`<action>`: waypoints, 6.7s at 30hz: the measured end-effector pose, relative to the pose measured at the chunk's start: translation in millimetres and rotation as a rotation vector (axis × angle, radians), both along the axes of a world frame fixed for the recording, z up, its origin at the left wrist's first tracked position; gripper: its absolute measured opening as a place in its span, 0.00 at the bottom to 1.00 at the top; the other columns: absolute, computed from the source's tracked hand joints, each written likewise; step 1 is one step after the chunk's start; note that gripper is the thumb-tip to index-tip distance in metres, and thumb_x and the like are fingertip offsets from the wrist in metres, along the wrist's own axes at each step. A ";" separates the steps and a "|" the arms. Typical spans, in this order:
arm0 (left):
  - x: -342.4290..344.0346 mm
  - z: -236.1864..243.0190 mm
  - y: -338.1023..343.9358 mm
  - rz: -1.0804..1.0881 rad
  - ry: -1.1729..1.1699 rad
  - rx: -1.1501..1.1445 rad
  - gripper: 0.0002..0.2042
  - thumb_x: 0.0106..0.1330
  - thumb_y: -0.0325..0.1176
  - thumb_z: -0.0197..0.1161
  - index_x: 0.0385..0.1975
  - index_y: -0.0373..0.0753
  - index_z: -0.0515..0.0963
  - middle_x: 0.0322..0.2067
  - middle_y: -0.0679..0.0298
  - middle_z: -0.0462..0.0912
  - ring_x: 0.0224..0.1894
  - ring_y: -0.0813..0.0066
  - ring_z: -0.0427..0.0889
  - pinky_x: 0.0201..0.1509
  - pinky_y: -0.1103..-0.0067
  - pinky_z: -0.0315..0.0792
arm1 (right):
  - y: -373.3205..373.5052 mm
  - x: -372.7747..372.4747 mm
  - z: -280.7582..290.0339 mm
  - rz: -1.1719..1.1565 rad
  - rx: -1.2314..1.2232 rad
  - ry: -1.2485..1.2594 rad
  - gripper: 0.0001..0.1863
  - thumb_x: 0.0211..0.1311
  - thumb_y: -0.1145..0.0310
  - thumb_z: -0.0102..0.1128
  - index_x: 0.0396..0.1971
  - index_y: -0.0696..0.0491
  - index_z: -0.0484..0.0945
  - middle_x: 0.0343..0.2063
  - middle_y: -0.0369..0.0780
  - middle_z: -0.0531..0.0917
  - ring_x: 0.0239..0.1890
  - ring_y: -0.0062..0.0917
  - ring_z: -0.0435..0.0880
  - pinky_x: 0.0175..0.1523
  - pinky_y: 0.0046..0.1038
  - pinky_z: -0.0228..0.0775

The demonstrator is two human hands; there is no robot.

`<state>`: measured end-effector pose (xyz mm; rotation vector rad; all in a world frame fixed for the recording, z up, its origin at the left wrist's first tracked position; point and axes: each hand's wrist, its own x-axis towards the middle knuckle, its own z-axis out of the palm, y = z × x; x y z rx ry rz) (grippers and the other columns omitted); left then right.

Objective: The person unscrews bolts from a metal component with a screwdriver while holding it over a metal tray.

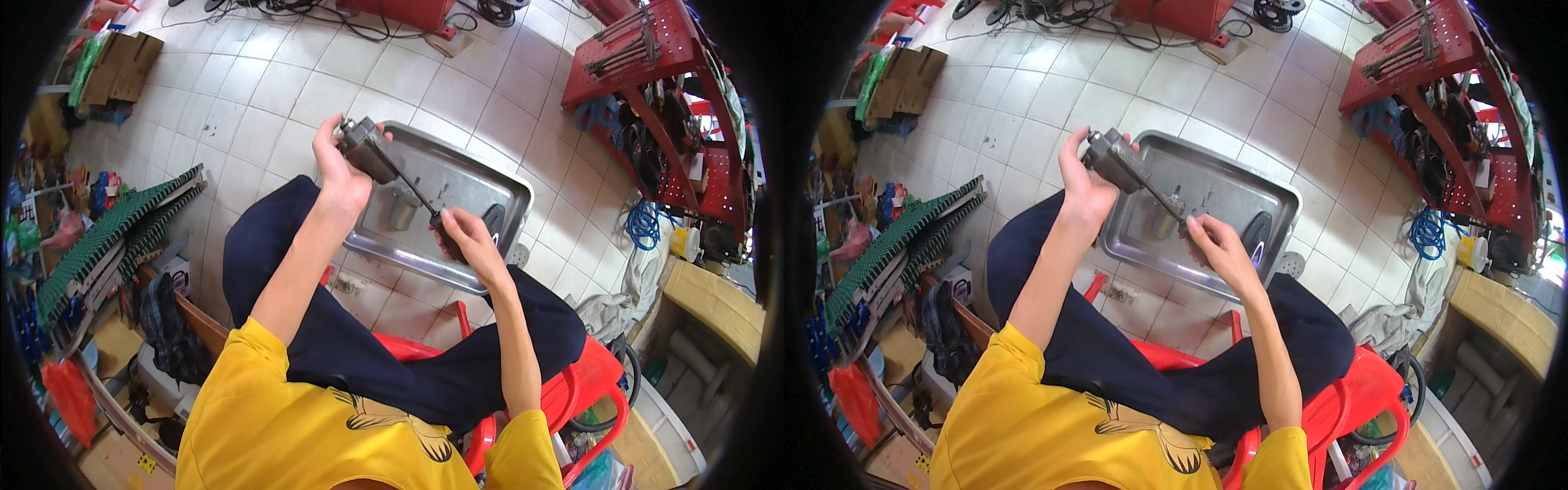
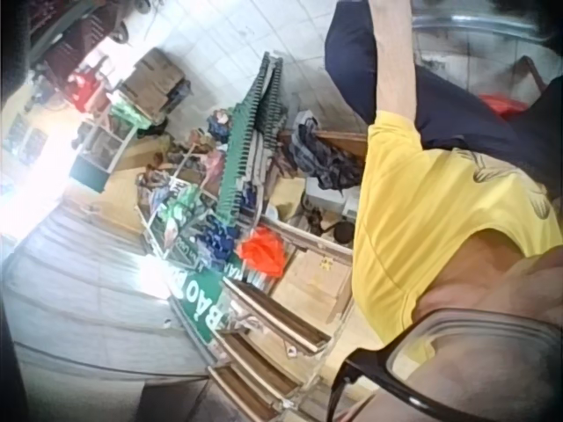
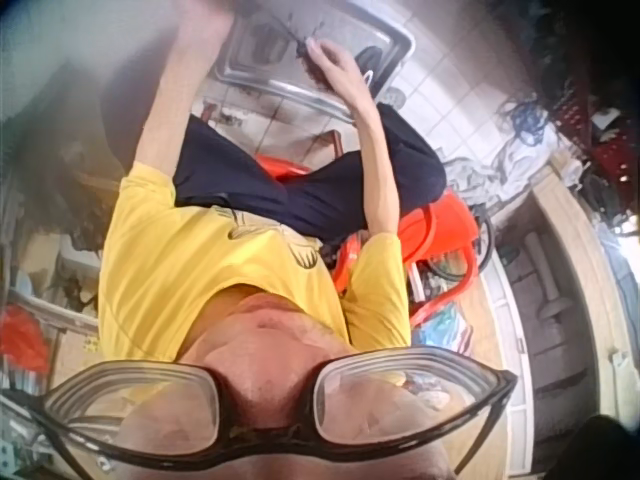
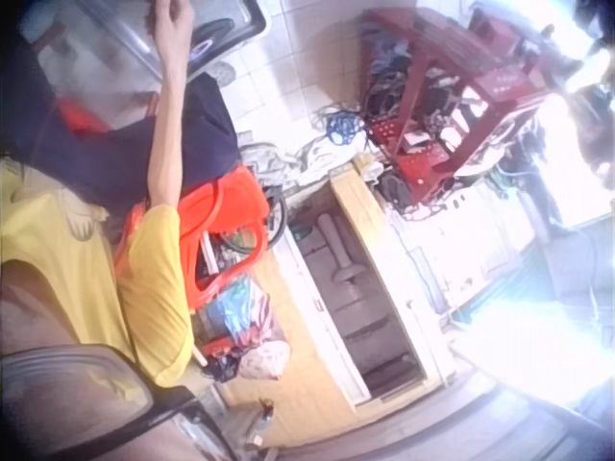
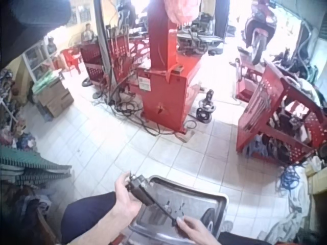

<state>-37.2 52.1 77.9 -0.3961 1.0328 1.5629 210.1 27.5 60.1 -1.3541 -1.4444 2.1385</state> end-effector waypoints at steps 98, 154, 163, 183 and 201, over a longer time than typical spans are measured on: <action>0.2 2.1 0.6 0.034 -0.048 -0.055 0.25 0.63 0.51 0.59 0.44 0.30 0.76 0.42 0.51 0.82 0.48 0.54 0.81 0.58 0.60 0.74 | 0.1 -0.5 4.3 0.021 0.142 -0.137 0.20 0.78 0.52 0.52 0.42 0.56 0.80 0.25 0.31 0.77 0.29 0.13 0.73 0.32 0.19 0.65; 4.8 -2.0 -2.1 -0.035 -0.047 -0.073 0.23 0.63 0.51 0.57 0.39 0.33 0.77 0.36 0.52 0.85 0.42 0.57 0.83 0.53 0.63 0.74 | 4.1 -1.2 5.3 -0.007 0.515 -0.299 0.19 0.55 0.62 0.79 0.37 0.58 0.79 0.20 0.29 0.65 0.23 0.13 0.60 0.30 0.22 0.53; 5.1 -4.0 -3.5 -0.028 -0.062 -0.056 0.24 0.63 0.51 0.58 0.42 0.31 0.75 0.40 0.51 0.83 0.49 0.54 0.81 0.59 0.61 0.72 | 4.2 -1.9 6.6 0.007 0.489 -0.303 0.19 0.56 0.61 0.78 0.37 0.57 0.79 0.18 0.29 0.63 0.23 0.14 0.59 0.29 0.22 0.51; 3.8 -3.6 -3.2 -0.001 -0.111 -0.069 0.24 0.64 0.49 0.58 0.45 0.30 0.73 0.42 0.50 0.82 0.49 0.53 0.80 0.59 0.59 0.73 | 5.2 -1.7 10.7 0.036 0.474 -0.291 0.21 0.56 0.60 0.77 0.39 0.60 0.79 0.22 0.32 0.69 0.23 0.14 0.63 0.31 0.23 0.57; 2.2 -5.7 -1.1 0.021 -0.091 -0.050 0.24 0.64 0.48 0.58 0.47 0.29 0.73 0.42 0.49 0.81 0.48 0.52 0.80 0.58 0.58 0.73 | 3.4 -3.3 19.7 0.060 0.257 -0.248 0.18 0.64 0.57 0.71 0.41 0.57 0.82 0.17 0.28 0.65 0.21 0.13 0.65 0.29 0.23 0.61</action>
